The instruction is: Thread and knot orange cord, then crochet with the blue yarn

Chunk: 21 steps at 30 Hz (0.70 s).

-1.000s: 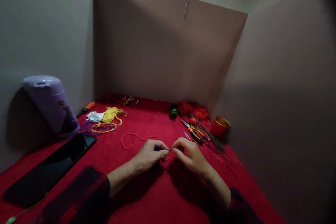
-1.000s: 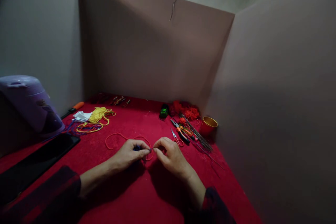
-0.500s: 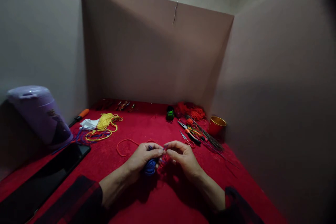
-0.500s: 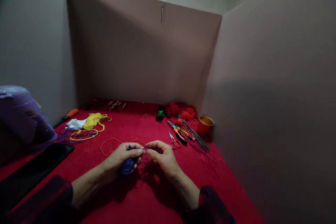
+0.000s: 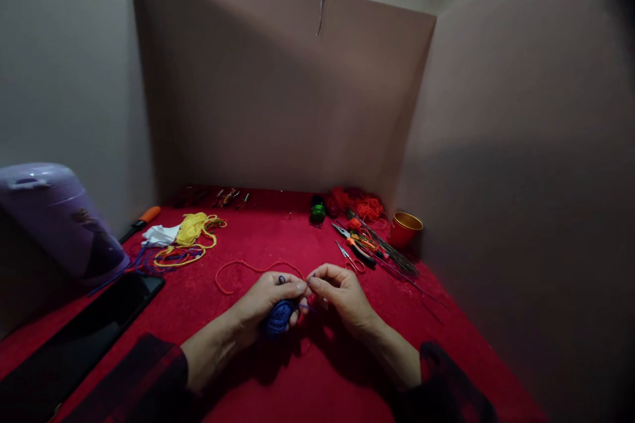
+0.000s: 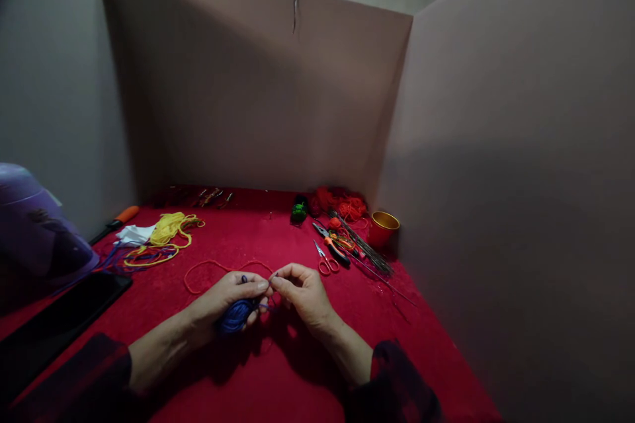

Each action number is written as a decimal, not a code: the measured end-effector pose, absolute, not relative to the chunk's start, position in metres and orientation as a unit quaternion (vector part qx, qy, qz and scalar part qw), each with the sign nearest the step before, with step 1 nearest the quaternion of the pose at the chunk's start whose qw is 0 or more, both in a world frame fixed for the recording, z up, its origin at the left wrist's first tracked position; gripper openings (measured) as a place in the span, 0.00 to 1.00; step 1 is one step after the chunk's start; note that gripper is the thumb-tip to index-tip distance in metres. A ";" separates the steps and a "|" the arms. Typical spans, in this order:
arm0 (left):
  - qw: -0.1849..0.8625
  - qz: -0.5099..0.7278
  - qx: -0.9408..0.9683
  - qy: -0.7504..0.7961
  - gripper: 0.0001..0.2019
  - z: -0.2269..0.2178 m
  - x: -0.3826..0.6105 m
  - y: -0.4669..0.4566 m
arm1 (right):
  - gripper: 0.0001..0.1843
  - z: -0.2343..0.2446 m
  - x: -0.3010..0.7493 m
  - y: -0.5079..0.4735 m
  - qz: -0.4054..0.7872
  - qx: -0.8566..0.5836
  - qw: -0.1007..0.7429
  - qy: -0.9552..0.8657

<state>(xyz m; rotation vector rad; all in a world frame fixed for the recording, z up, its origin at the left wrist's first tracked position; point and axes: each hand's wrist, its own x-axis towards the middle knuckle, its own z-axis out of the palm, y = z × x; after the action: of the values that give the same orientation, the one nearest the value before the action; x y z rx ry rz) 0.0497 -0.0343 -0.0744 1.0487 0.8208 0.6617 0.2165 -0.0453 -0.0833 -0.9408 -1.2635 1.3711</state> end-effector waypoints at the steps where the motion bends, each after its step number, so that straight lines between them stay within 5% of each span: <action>1: 0.735 0.300 0.478 0.375 0.14 -0.074 0.050 -0.034 | 0.14 -0.083 0.216 -0.045 0.566 -0.391 0.503 -0.523; 21: 0.737 0.300 0.486 0.362 0.12 -0.073 0.049 -0.034 | 0.10 -0.086 0.220 -0.045 0.580 -0.379 0.502 -0.518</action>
<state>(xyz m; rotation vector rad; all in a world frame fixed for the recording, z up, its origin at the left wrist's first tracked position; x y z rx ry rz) 0.0486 -0.0342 -0.0731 1.0674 0.7942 0.6596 0.2197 -0.0446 -0.0855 -0.9159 -1.2529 1.4009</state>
